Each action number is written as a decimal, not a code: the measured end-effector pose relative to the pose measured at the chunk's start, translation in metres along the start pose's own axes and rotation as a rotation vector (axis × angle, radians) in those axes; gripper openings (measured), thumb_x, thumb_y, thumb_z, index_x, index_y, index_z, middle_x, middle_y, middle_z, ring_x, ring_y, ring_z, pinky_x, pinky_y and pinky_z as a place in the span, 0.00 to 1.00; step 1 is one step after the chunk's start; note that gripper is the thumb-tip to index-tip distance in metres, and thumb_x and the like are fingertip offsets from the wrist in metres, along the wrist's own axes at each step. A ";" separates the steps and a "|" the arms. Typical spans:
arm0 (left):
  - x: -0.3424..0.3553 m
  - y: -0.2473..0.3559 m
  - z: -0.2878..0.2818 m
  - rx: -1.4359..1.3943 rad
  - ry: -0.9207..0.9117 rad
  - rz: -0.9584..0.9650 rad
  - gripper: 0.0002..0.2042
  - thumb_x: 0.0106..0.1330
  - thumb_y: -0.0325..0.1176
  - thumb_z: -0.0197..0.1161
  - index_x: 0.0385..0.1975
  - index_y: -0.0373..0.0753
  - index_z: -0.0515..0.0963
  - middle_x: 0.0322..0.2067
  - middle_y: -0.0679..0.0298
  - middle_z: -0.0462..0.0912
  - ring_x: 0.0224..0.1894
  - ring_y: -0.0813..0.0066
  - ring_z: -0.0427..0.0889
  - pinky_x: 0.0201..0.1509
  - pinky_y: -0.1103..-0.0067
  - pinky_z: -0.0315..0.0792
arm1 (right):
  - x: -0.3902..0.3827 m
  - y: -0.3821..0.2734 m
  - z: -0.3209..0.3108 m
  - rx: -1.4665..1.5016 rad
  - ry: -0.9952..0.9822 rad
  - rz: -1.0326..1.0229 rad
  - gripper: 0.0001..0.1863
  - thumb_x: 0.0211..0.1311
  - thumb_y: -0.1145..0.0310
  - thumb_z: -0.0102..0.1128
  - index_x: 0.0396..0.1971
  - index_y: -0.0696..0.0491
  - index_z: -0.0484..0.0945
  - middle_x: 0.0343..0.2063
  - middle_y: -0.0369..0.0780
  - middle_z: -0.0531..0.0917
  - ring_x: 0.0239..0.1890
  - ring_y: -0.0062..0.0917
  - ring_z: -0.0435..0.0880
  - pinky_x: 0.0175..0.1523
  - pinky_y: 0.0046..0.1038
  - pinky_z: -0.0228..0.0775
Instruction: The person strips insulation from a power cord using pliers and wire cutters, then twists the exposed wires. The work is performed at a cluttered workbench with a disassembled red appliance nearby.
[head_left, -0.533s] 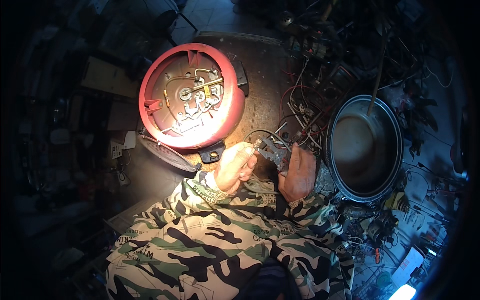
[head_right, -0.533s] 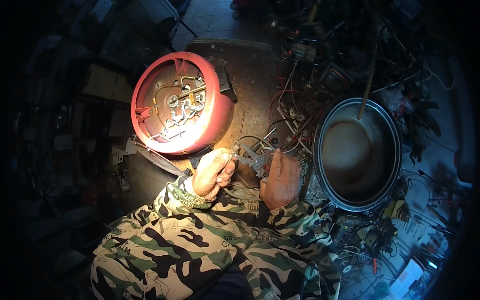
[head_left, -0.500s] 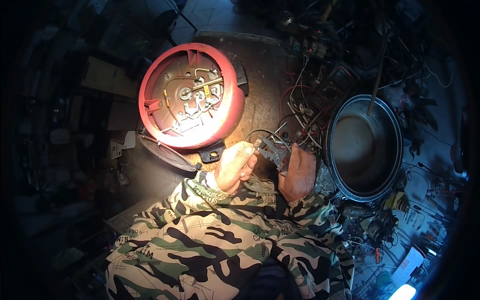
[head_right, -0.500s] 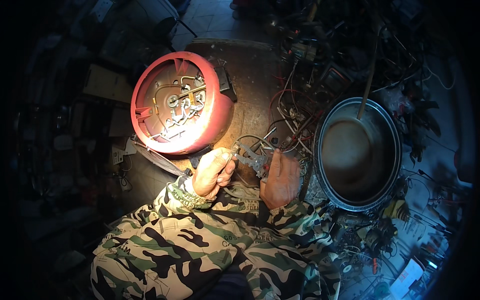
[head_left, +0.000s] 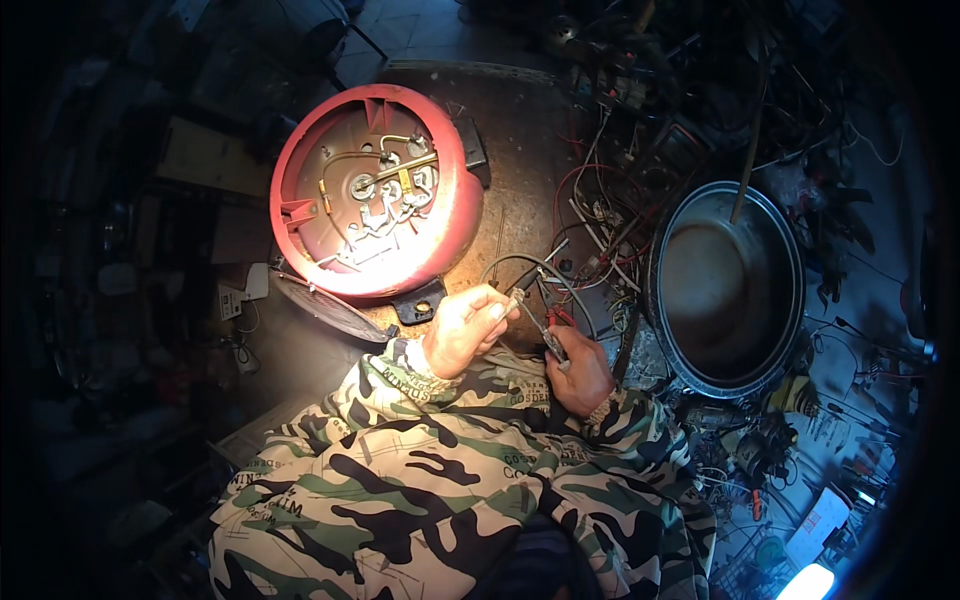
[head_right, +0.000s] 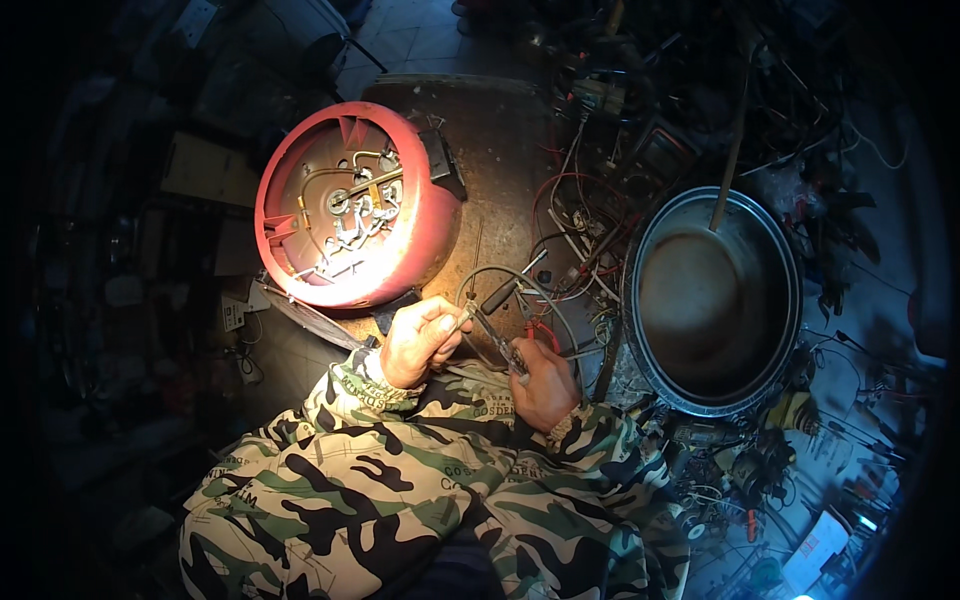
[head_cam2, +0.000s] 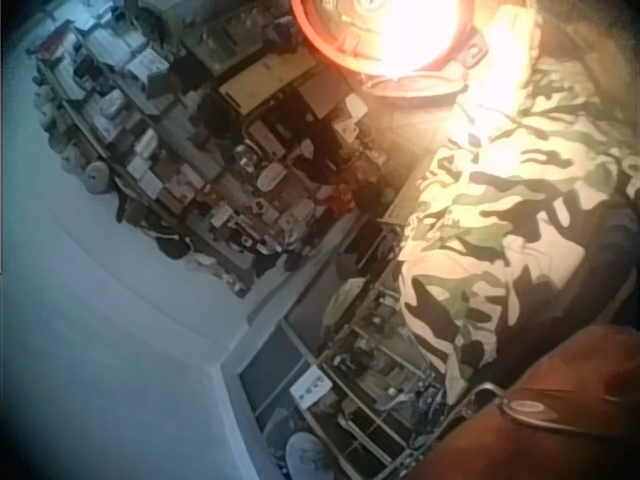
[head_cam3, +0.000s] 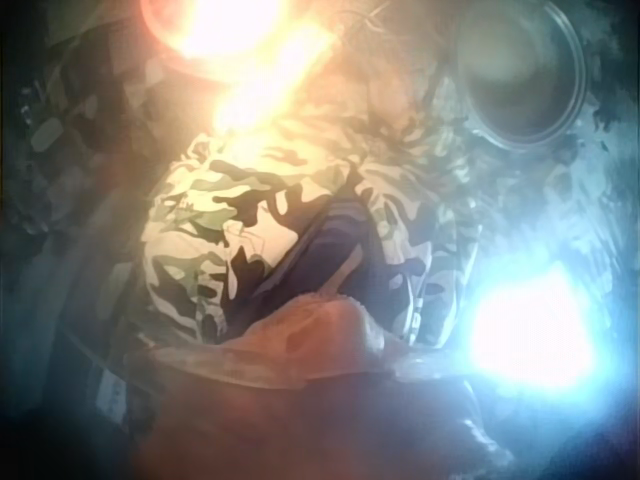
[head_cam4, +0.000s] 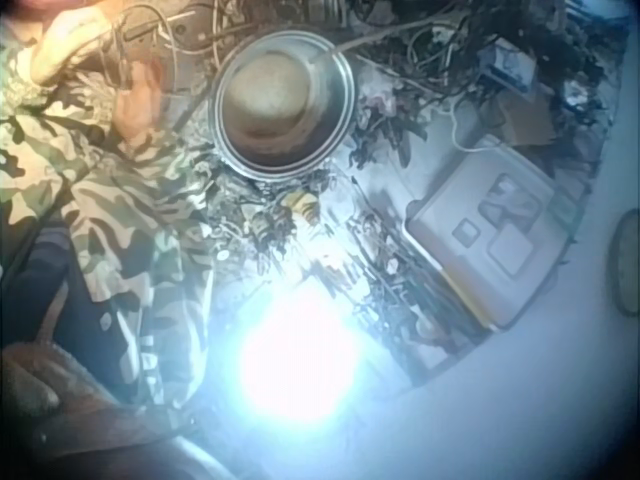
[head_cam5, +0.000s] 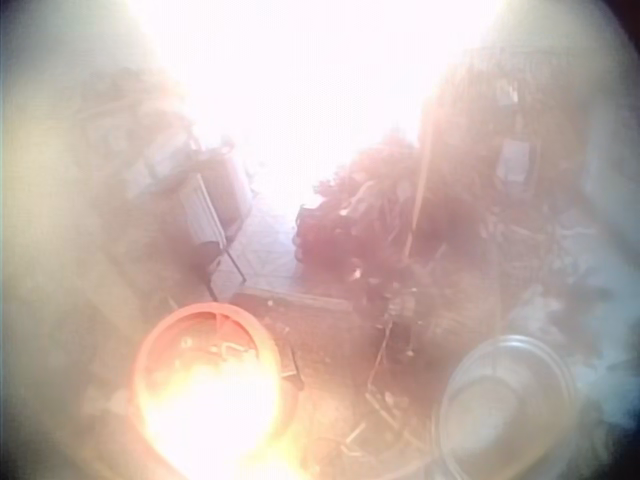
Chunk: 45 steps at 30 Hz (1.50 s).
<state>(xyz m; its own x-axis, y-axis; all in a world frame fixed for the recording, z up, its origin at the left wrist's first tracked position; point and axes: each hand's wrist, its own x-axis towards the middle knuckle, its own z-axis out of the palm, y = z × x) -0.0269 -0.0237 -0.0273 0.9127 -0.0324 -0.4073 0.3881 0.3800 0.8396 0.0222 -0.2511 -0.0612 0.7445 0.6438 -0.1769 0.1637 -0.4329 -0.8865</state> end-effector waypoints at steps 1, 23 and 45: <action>0.000 -0.001 -0.001 -0.011 -0.009 0.010 0.16 0.75 0.41 0.55 0.43 0.31 0.74 0.23 0.72 0.70 0.20 0.89 0.60 0.23 0.88 0.55 | 0.001 -0.001 -0.001 0.046 -0.045 0.021 0.26 0.48 0.77 0.66 0.51 0.57 0.73 0.41 0.51 0.77 0.41 0.52 0.79 0.44 0.43 0.73; 0.002 -0.008 -0.007 0.096 -0.008 0.134 0.17 0.74 0.42 0.57 0.46 0.31 0.77 0.22 0.75 0.71 0.22 0.90 0.62 0.25 0.87 0.56 | -0.005 -0.023 -0.011 -0.326 0.215 -0.142 0.33 0.40 0.82 0.63 0.54 0.65 0.71 0.36 0.53 0.76 0.39 0.49 0.77 0.45 0.43 0.71; 0.000 -0.007 -0.010 0.203 -0.048 0.194 0.19 0.75 0.45 0.56 0.45 0.31 0.78 0.23 0.72 0.74 0.26 0.88 0.67 0.30 0.85 0.63 | -0.010 -0.035 -0.010 -0.312 0.160 -0.138 0.38 0.41 0.84 0.62 0.60 0.67 0.66 0.45 0.57 0.74 0.47 0.53 0.75 0.54 0.43 0.69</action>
<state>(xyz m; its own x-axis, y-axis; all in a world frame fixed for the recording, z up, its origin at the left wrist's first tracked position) -0.0313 -0.0172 -0.0368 0.9756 -0.0231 -0.2184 0.2187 0.1910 0.9569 0.0155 -0.2488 -0.0240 0.7895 0.6132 0.0259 0.4404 -0.5366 -0.7198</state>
